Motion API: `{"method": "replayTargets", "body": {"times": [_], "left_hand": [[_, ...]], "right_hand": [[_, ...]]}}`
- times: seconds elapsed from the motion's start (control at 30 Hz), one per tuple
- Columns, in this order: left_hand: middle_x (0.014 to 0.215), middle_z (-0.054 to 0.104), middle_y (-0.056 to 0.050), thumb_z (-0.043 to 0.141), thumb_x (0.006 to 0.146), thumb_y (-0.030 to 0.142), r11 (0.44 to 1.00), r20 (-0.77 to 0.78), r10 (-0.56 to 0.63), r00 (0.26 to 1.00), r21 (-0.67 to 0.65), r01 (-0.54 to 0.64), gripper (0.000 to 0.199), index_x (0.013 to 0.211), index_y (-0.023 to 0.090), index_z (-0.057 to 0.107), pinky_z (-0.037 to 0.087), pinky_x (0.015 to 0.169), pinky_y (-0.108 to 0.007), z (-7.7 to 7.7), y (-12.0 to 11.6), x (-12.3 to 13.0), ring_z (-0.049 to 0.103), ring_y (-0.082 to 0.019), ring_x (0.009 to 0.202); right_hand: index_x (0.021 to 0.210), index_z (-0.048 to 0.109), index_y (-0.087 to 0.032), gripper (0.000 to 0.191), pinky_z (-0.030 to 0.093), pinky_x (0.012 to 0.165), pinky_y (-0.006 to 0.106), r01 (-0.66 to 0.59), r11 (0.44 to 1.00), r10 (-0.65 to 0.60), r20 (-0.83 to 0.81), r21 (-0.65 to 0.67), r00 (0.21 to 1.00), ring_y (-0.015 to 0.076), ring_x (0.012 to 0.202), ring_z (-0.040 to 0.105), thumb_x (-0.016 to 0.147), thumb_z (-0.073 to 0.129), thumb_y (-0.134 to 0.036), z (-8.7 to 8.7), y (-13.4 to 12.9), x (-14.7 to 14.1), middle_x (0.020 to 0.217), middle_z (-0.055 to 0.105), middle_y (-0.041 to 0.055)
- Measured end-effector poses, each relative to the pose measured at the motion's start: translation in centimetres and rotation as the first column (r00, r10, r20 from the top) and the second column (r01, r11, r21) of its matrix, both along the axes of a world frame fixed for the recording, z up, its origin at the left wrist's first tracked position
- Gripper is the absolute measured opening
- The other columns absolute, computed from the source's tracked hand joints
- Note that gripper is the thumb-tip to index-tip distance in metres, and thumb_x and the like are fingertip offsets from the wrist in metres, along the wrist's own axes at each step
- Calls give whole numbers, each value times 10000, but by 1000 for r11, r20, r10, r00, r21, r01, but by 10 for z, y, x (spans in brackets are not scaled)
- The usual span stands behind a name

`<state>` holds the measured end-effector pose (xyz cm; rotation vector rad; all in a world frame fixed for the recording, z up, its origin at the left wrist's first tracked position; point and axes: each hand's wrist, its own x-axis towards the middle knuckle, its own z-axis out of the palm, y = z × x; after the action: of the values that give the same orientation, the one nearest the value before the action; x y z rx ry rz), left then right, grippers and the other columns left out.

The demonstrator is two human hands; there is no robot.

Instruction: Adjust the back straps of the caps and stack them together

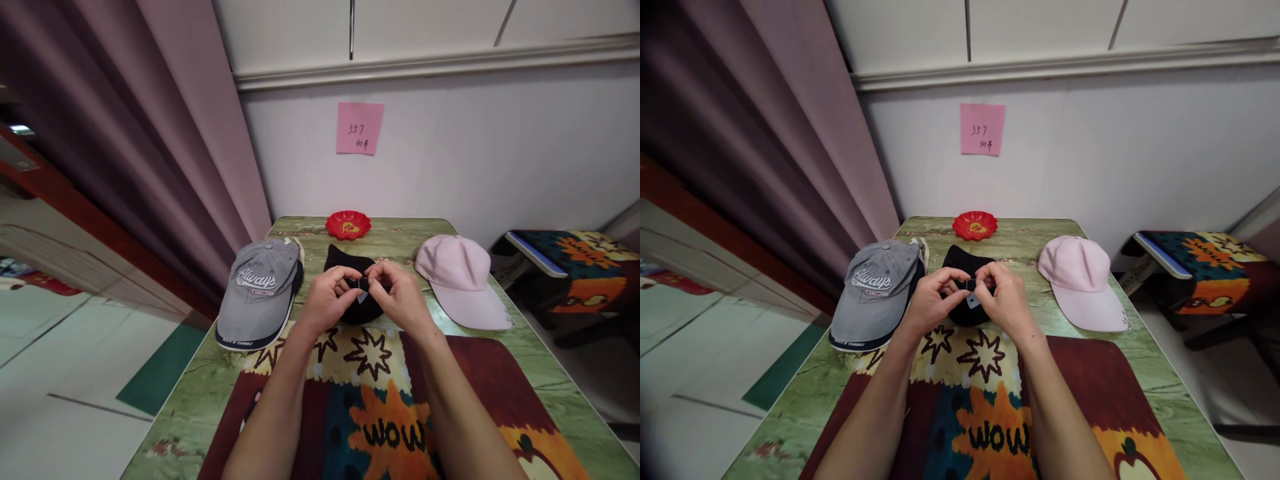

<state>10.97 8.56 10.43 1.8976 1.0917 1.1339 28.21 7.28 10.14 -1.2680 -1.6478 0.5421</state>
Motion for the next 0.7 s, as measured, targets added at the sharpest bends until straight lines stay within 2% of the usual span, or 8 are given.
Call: {"method": "replayTargets", "body": {"times": [0.13,0.33,0.43,0.5,0.57,0.63,0.7], "left_hand": [[736,608,24,701,758,180,999,34,-4,999,-35,5,186,943,164,690,423,531,-183,0,0,-1,493,-62,540],[738,630,15,701,759,185,999,35,3,999,-39,-2,181,938,165,707,422,535,-187,-2,2,0,512,-68,553],[705,630,14,718,765,233,996,79,20,997,-86,-13,196,948,163,711,424,537,-196,-3,3,-3,523,-81,562],[674,621,18,727,768,264,991,125,28,992,-134,-12,229,970,159,711,425,533,-203,-4,4,-6,530,-90,558],[639,603,25,738,764,284,984,163,31,986,-178,-2,260,989,156,713,418,522,-205,-4,5,-8,525,-93,545],[657,609,19,747,754,285,980,188,34,982,-201,4,263,980,155,718,410,510,-203,-3,4,-7,518,-89,541],[751,640,-6,745,747,266,982,198,50,979,-186,-13,230,948,155,727,410,511,-201,-1,3,-5,527,-84,566]], "right_hand": [[778,565,-203,53,364,586,260,36,998,-38,43,42,998,113,592,501,793,552,-154,-2,-1,-6,814,677,8],[809,619,-203,76,405,613,269,6,998,-10,60,63,998,135,626,550,863,565,-201,-3,0,-8,718,629,-7],[931,655,-207,94,493,722,286,-84,996,85,-26,25,996,161,761,643,892,603,-276,-1,0,-2,865,699,25],[1139,640,-219,280,524,872,321,-184,983,184,-63,14,981,193,961,680,868,658,-288,-1,0,3,1076,722,55],[1298,586,-245,473,505,991,364,-262,965,263,-33,14,964,216,1125,655,838,696,-262,-2,1,6,1243,691,64],[1309,606,-265,479,505,1015,389,-267,963,266,24,38,964,225,1152,655,838,691,-234,-6,3,7,1269,693,56],[1253,664,-271,399,534,982,396,-216,971,211,55,106,976,230,1106,685,856,677,-233,-10,5,6,1227,721,55]]}}
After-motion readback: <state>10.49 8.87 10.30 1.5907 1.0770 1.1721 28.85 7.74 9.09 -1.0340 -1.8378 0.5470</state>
